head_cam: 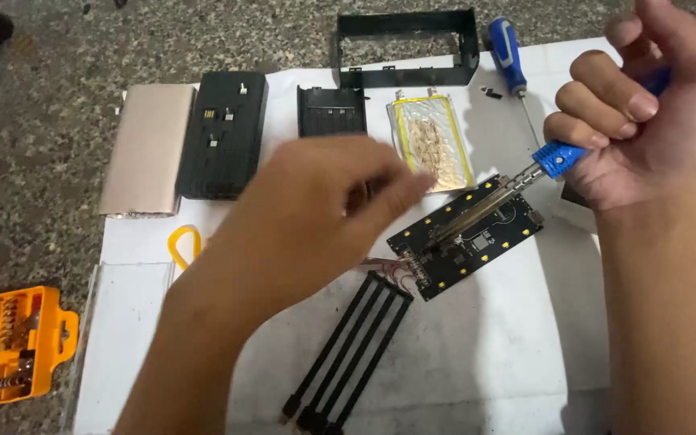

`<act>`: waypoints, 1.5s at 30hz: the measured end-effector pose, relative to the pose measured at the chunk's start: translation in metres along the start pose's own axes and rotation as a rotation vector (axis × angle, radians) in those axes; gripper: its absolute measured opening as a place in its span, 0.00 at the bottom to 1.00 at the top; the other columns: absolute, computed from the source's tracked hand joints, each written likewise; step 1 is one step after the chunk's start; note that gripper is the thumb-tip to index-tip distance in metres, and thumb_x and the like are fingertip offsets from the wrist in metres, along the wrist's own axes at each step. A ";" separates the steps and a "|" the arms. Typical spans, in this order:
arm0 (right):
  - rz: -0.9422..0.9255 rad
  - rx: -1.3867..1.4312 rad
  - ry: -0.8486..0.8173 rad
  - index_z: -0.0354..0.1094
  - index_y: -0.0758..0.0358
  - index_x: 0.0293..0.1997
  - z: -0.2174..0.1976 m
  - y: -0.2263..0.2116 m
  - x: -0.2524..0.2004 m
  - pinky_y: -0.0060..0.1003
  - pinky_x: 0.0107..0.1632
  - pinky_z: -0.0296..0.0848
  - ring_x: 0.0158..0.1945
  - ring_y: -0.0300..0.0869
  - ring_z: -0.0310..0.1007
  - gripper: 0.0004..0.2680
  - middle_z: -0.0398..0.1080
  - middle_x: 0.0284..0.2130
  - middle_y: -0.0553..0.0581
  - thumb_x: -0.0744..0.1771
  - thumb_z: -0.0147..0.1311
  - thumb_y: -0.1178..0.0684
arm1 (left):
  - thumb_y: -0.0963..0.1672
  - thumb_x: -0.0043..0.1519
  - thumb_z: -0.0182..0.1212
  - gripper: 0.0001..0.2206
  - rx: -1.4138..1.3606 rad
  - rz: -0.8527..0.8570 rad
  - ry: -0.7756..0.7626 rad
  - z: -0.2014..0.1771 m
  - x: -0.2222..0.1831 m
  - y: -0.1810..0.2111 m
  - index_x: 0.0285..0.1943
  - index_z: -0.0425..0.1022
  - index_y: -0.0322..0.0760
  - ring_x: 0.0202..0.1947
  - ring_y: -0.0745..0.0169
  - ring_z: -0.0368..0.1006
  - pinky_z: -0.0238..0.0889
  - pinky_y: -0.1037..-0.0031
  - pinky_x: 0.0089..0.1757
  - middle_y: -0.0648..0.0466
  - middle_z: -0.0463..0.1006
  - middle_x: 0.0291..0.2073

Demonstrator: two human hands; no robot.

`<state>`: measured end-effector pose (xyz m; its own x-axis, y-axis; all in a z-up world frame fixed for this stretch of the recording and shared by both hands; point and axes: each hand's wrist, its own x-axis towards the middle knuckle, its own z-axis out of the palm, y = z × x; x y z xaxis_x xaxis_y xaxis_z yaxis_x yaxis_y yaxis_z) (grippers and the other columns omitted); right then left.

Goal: Soldering wires onto a circuit board as part of an electronics repair or assembly task.

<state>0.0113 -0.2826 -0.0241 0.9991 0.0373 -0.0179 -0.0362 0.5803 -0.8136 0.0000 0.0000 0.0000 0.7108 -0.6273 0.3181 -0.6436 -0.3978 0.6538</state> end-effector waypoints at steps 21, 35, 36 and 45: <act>0.004 0.004 -0.124 0.73 0.46 0.36 -0.013 0.010 0.004 0.17 0.22 0.43 0.14 0.24 0.40 0.11 0.50 0.12 0.37 0.73 0.49 0.42 | 0.45 0.64 0.58 0.07 0.136 -0.284 -0.382 0.029 -0.018 -0.034 0.34 0.80 0.43 0.37 0.57 0.75 0.64 0.65 0.38 0.60 0.78 0.34; 0.000 -0.012 -0.148 0.72 0.45 0.36 -0.017 0.012 0.006 0.17 0.22 0.43 0.15 0.23 0.40 0.11 0.50 0.12 0.35 0.74 0.48 0.41 | 0.46 0.60 0.62 0.07 0.118 -0.144 -0.356 0.036 -0.021 -0.039 0.36 0.87 0.50 0.33 0.57 0.75 0.64 0.63 0.32 0.62 0.75 0.29; 0.001 -0.014 -0.167 0.73 0.44 0.37 -0.018 0.012 0.006 0.17 0.22 0.43 0.15 0.23 0.41 0.11 0.50 0.13 0.35 0.74 0.48 0.41 | 0.45 0.60 0.62 0.07 0.090 -0.150 -0.361 0.035 -0.021 -0.039 0.37 0.87 0.49 0.32 0.57 0.76 0.64 0.64 0.32 0.61 0.75 0.29; 0.010 -0.020 -0.075 0.72 0.45 0.33 -0.005 0.008 0.002 0.18 0.22 0.41 0.15 0.25 0.38 0.10 0.48 0.11 0.37 0.72 0.50 0.42 | 0.41 0.60 0.68 0.02 -0.063 0.214 -0.164 0.043 -0.031 -0.060 0.37 0.83 0.38 0.37 0.52 0.74 0.68 0.65 0.39 0.53 0.75 0.33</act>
<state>0.0133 -0.2818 -0.0335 0.9944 0.1041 0.0174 -0.0446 0.5636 -0.8248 0.0042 0.0150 -0.0783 0.5019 -0.7946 0.3417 -0.7518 -0.2055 0.6266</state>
